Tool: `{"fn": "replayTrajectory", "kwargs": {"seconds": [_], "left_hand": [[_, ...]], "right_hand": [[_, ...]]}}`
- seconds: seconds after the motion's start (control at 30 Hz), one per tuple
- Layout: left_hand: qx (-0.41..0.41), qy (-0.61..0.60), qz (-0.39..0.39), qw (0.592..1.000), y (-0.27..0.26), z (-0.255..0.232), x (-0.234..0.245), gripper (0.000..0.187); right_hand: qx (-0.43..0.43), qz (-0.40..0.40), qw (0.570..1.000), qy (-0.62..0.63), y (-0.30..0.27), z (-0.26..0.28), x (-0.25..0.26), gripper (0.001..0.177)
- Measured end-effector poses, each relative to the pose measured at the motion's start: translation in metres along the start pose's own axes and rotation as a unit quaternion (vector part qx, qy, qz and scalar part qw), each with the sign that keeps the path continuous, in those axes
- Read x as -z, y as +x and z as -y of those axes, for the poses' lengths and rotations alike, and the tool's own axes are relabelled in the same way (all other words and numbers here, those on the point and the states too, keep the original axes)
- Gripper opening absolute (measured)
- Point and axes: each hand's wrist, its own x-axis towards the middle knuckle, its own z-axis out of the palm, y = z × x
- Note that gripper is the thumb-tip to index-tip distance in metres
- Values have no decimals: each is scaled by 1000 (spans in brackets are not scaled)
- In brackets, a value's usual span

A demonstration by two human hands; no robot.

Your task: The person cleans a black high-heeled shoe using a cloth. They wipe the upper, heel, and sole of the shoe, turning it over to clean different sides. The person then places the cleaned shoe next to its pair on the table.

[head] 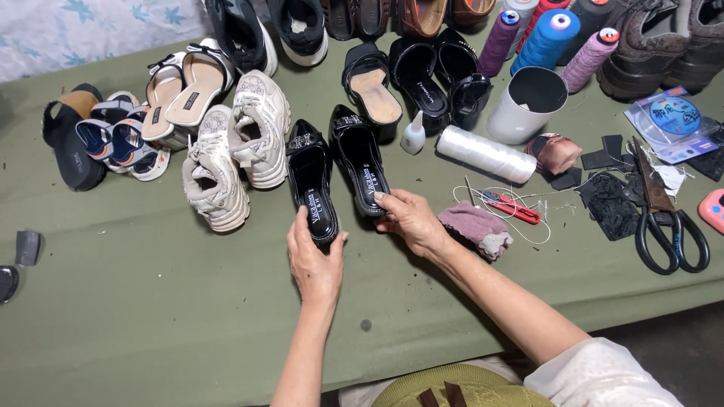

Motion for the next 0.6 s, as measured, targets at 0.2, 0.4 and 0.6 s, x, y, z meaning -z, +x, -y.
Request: {"fn": "replayTrajectory", "kwargs": {"seconds": [0.2, 0.4, 0.6], "left_hand": [[-62, -29, -31, 997, 20, -4, -12, 88], [-89, -25, -57, 994, 40, 3, -33, 85], [-94, -26, -69, 993, 44, 7, -40, 83]], "right_hand": [[17, -15, 1000, -6, 5, 1, -8, 48], [20, -14, 1000, -11, 12, 1, -7, 45], [50, -14, 998, -29, 17, 2, -14, 46]]}}
